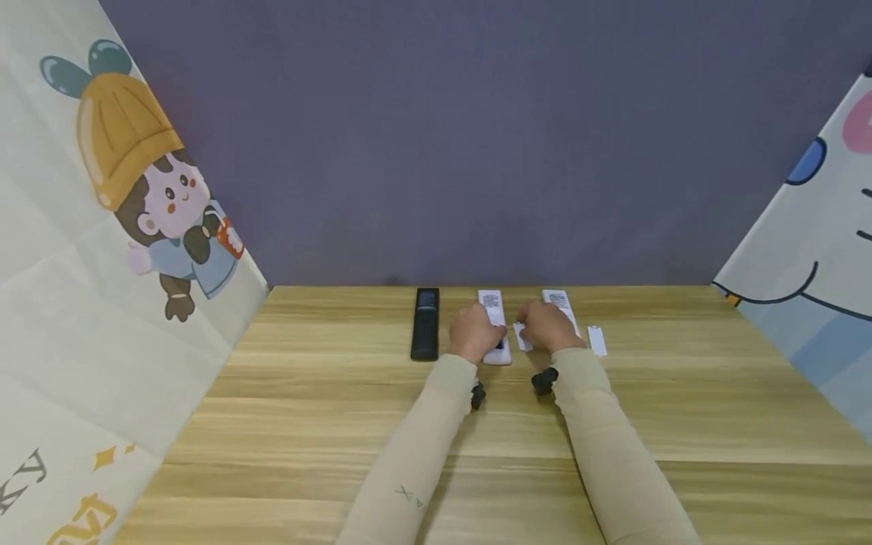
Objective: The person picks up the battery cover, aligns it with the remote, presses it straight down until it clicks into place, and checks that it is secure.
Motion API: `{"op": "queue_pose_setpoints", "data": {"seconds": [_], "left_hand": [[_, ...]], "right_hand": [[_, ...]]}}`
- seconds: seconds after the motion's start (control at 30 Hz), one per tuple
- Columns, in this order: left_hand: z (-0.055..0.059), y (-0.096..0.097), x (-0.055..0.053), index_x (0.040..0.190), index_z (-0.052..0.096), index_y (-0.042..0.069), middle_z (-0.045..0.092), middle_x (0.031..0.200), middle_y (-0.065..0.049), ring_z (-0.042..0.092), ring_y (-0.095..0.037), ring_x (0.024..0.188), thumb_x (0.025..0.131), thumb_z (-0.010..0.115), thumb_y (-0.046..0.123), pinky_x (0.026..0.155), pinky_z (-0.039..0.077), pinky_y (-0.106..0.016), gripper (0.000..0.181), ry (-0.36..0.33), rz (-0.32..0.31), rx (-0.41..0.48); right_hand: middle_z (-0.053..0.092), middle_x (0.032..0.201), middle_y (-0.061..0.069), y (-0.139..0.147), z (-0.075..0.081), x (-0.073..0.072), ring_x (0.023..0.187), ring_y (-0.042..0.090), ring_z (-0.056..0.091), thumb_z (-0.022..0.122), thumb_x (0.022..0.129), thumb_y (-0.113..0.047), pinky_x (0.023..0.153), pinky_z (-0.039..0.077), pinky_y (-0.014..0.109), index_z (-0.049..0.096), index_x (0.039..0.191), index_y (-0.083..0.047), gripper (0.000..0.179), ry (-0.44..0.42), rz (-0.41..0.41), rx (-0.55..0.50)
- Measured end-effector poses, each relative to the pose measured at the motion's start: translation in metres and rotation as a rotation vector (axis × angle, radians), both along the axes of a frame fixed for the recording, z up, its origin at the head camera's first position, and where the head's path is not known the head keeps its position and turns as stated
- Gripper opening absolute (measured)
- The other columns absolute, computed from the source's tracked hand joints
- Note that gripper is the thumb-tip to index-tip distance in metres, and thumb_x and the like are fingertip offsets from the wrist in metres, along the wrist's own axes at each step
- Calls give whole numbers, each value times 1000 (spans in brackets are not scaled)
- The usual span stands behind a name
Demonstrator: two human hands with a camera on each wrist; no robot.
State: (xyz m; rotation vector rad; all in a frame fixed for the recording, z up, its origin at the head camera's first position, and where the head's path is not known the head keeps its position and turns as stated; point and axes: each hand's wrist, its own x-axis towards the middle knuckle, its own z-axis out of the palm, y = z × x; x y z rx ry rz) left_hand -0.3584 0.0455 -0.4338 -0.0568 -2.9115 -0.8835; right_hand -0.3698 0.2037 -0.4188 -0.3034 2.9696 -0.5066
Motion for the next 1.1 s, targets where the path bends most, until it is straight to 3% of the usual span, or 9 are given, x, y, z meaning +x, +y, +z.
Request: {"op": "queue_pose_setpoints", "data": {"seconds": [0.33,0.63,1.1], "left_hand": [[0,5,3,109,65,2,73,101,-14,69,-30,93,87,80,34,81,56,-43,41,-11,36,-24],[-2,7,4,120,61,2,73,105,-17,69,-35,98,85,83,32,83,56,-45,51,-2,55,37],[-5,3,-1,128,55,6,71,106,-14,68,-29,96,83,85,34,75,54,-41,60,-77,51,151]], "right_hand": [[70,122,20,1,-1,-1,109,40,66,69,92,-11,89,55,54,70,121,-4,29,-5,-14,-14],[71,116,19,1,-1,-1,101,36,67,71,91,-11,85,55,51,71,115,-4,24,1,-9,-26],[73,104,15,2,4,0,95,32,67,76,85,-9,82,55,48,70,109,-5,25,45,-1,-58]]}}
